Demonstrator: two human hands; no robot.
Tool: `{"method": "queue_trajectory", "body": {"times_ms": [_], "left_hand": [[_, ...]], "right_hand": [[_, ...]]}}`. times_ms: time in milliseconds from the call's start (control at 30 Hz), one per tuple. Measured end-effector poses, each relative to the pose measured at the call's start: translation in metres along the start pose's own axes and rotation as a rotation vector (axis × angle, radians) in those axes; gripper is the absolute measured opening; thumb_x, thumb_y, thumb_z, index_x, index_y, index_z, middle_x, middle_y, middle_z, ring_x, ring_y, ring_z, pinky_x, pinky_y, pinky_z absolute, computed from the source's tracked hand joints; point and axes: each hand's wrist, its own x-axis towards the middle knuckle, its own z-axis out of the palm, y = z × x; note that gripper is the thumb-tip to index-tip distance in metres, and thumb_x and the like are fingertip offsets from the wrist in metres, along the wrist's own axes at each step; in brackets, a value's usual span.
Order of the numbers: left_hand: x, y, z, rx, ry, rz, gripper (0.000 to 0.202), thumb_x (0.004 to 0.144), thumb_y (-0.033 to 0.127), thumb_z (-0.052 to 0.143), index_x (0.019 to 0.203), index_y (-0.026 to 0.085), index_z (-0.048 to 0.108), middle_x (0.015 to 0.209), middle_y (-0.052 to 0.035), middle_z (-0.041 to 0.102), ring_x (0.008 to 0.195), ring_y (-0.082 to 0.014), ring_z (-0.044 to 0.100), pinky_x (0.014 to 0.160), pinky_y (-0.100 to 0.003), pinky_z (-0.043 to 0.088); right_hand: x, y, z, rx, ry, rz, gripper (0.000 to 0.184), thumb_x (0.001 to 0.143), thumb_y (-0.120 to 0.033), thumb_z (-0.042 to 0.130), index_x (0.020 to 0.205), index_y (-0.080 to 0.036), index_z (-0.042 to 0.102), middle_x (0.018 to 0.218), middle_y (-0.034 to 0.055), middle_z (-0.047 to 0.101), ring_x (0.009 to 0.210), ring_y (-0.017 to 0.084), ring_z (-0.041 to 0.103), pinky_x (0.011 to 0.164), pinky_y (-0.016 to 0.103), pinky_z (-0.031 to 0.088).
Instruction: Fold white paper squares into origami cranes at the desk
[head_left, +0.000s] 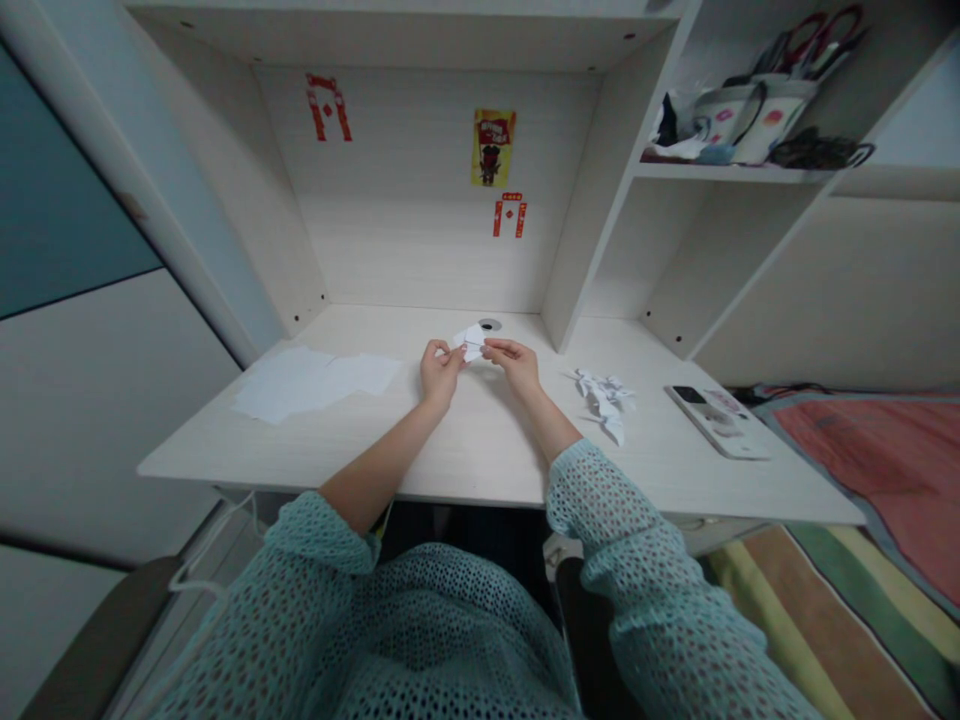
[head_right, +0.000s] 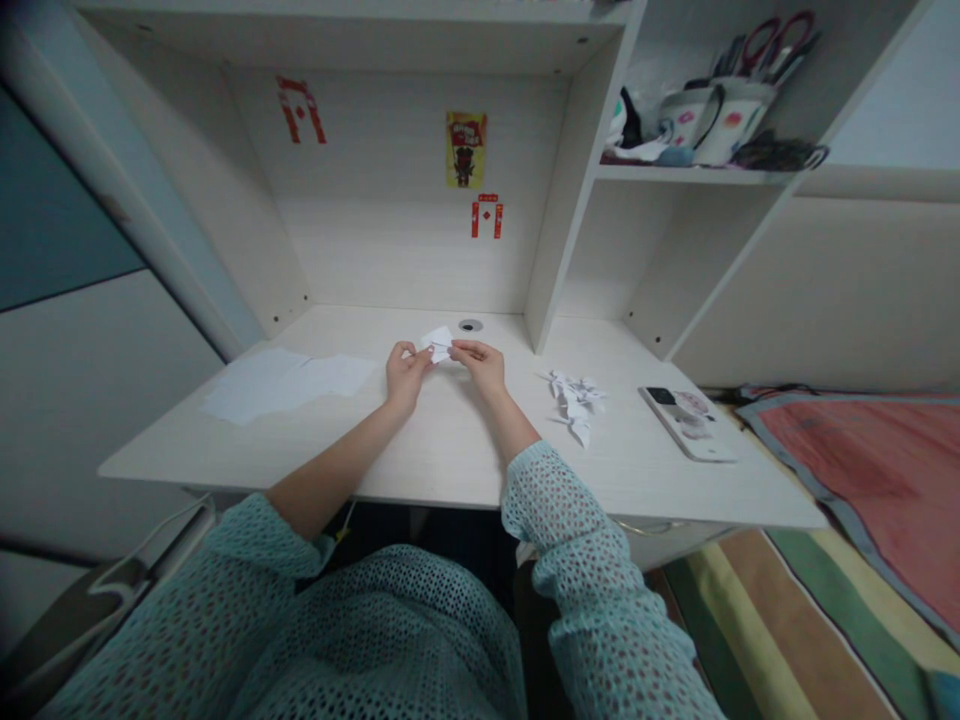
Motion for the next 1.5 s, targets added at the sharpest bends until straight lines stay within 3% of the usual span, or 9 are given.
{"method": "queue_trajectory", "body": {"times_ms": [200, 367, 767, 1167, 1500], "left_hand": [[-0.0020, 0.0031, -0.0002, 0.050, -0.011, -0.048, 0.047, 0.061, 0.030, 0.074, 0.090, 0.022, 0.038, 0.069, 0.0000, 0.066, 0.068, -0.0148, 0.064, 0.070, -0.029, 0.049], [-0.0004, -0.0011, -0.0031, 0.129, -0.034, -0.074, 0.057, 0.055, 0.029, 0.077, 0.093, 0.023, 0.034, 0.058, 0.0062, 0.059, 0.059, -0.0124, 0.061, 0.065, -0.024, 0.045], [0.0024, -0.0027, -0.0054, 0.074, -0.039, -0.085, 0.052, 0.056, 0.030, 0.076, 0.088, 0.022, 0.037, 0.061, 0.0040, 0.061, 0.061, -0.0125, 0.062, 0.067, -0.025, 0.046], [0.0017, -0.0011, -0.0041, 0.044, -0.026, -0.167, 0.048, 0.057, 0.029, 0.076, 0.087, 0.021, 0.038, 0.065, 0.0027, 0.064, 0.065, -0.0123, 0.064, 0.072, -0.027, 0.048], [-0.0003, -0.0003, -0.0007, 0.013, -0.037, -0.185, 0.042, 0.063, 0.018, 0.069, 0.090, 0.022, 0.037, 0.071, 0.0010, 0.065, 0.067, -0.0141, 0.064, 0.073, -0.031, 0.050]], "right_hand": [[-0.0002, 0.0002, -0.0009, 0.019, 0.038, 0.002, 0.033, 0.052, -0.038, 0.077, 0.066, -0.019, 0.055, 0.057, -0.0015, 0.063, 0.060, 0.014, 0.062, 0.061, 0.025, 0.045], [-0.0010, 0.0006, 0.0004, 0.001, 0.031, 0.002, 0.040, 0.051, -0.043, 0.077, 0.064, -0.021, 0.047, 0.057, -0.0021, 0.062, 0.062, 0.016, 0.063, 0.061, 0.026, 0.046], [-0.0028, -0.0011, 0.0027, 0.057, -0.041, -0.016, 0.039, 0.052, -0.040, 0.077, 0.060, -0.020, 0.045, 0.054, -0.0041, 0.057, 0.062, 0.014, 0.062, 0.064, 0.026, 0.047], [-0.0012, 0.0005, 0.0018, -0.020, -0.009, -0.002, 0.042, 0.052, -0.045, 0.075, 0.060, -0.021, 0.041, 0.057, -0.0023, 0.059, 0.063, 0.016, 0.063, 0.061, 0.027, 0.046], [0.0022, 0.0042, -0.0027, -0.009, 0.039, 0.031, 0.044, 0.049, -0.046, 0.077, 0.065, -0.021, 0.044, 0.057, -0.0029, 0.061, 0.060, 0.015, 0.062, 0.054, 0.023, 0.043]]}}
